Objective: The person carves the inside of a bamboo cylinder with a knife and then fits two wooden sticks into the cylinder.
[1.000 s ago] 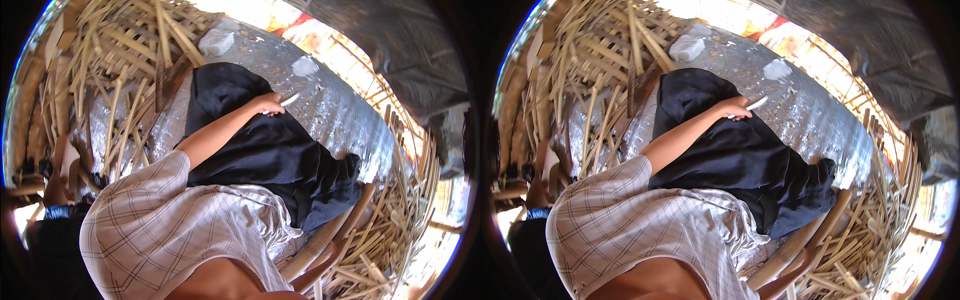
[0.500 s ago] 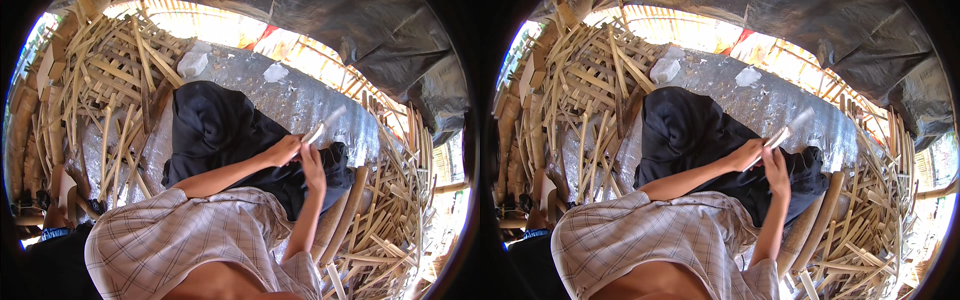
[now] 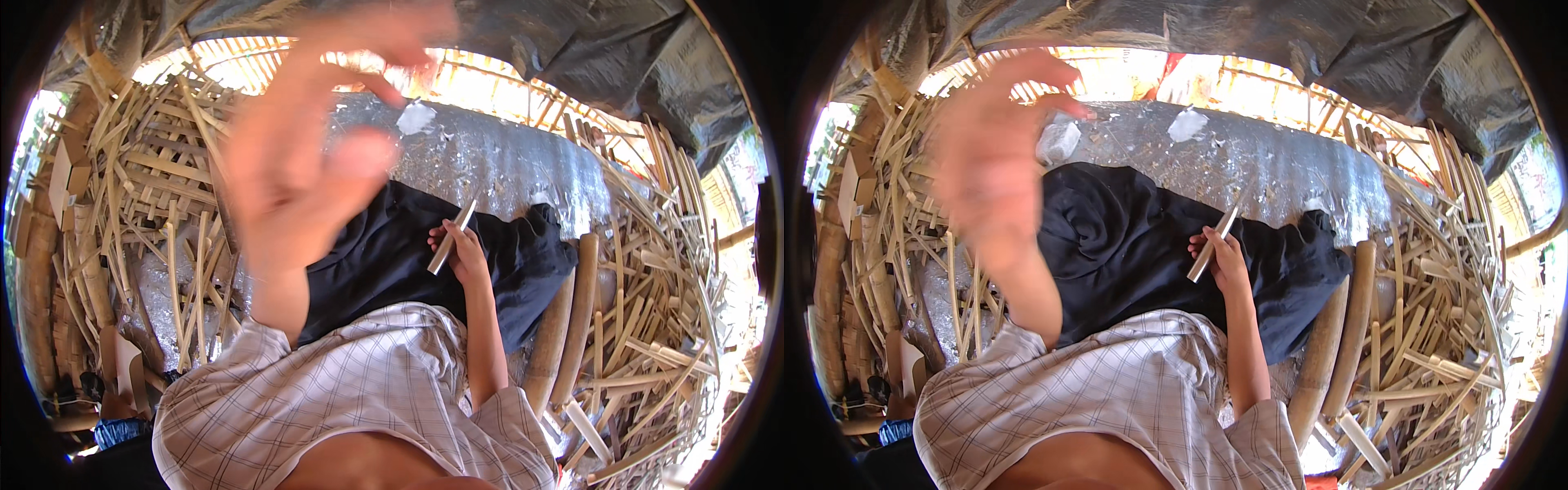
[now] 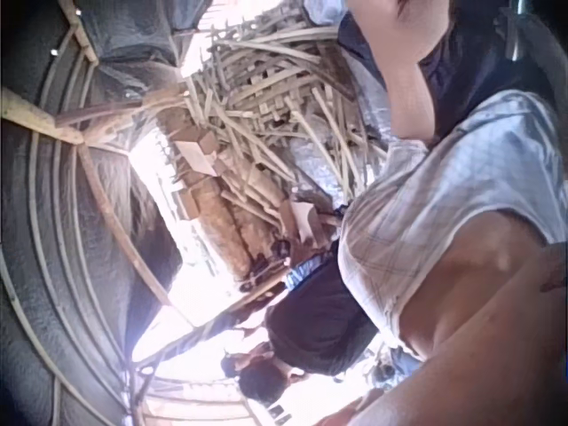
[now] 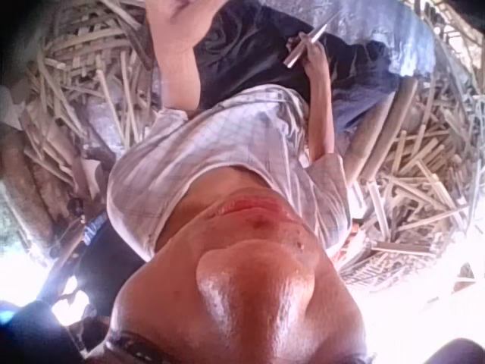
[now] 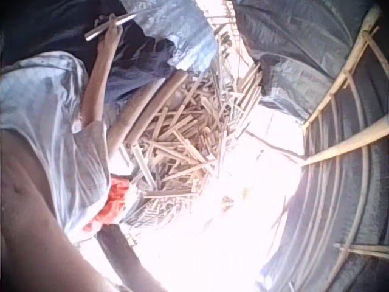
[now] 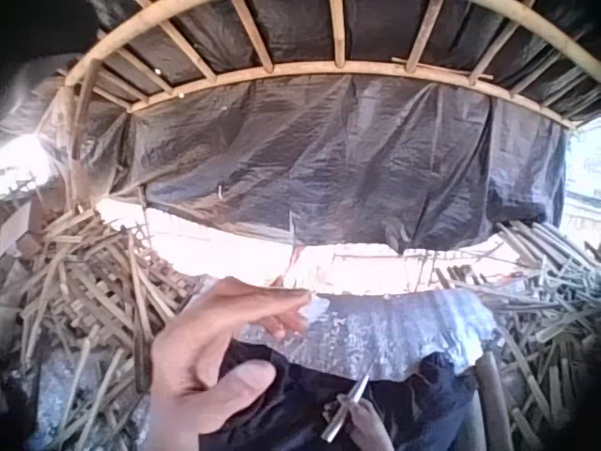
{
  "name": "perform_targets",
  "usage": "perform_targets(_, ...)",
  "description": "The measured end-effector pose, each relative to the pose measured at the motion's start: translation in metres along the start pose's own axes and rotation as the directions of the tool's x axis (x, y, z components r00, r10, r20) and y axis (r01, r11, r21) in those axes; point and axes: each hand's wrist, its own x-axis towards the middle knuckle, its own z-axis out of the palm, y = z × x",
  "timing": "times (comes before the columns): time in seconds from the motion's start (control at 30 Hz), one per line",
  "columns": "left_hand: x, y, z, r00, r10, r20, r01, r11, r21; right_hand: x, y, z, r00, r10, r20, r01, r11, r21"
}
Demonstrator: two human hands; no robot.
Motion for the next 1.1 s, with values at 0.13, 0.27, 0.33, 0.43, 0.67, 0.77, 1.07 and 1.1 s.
perform_targets(0.13,0.016,0.034,-0.022,0.940,0.336,-0.065,-0.342,0.927,-0.151,-0.004,0.001,0.002,0.999,-0.036,-0.010,0.034,0.990,-0.140)
perform_targets(0.27,0.023,0.034,-0.031,0.908,0.415,-0.062,-0.418,0.887,-0.197,-0.004,0.004,0.004,0.998,-0.061,0.012,0.062,0.967,-0.247)
perform_targets(0.33,0.023,0.032,-0.031,0.907,0.416,-0.067,-0.420,0.880,-0.223,-0.005,0.007,0.004,0.998,-0.061,0.018,0.064,0.961,-0.268)
perform_targets(0.43,0.017,0.021,-0.031,0.920,0.382,-0.086,-0.391,0.882,-0.262,-0.002,0.009,0.004,0.995,-0.087,0.039,0.095,0.951,-0.293)
perform_targets(0.67,-0.086,-0.085,0.039,0.783,-0.610,-0.121,0.593,0.791,-0.153,-0.013,-0.001,0.009,0.977,-0.209,0.039,0.211,0.942,-0.262)
perform_targets(0.77,-0.217,-0.140,0.083,0.410,-0.885,0.223,0.907,0.369,-0.202,-0.022,-0.010,0.031,0.959,-0.281,0.029,0.281,0.944,-0.174)
perform_targets(1.07,-0.257,-0.147,0.105,0.172,-0.869,0.464,0.966,0.056,-0.254,-0.054,-0.051,0.005,0.823,-0.516,0.236,0.488,0.432,-0.759)
perform_targets(1.1,-0.256,-0.152,0.102,0.136,-0.868,0.477,0.964,0.004,-0.267,-0.066,-0.066,-0.011,0.771,-0.602,0.207,0.461,0.305,-0.833)
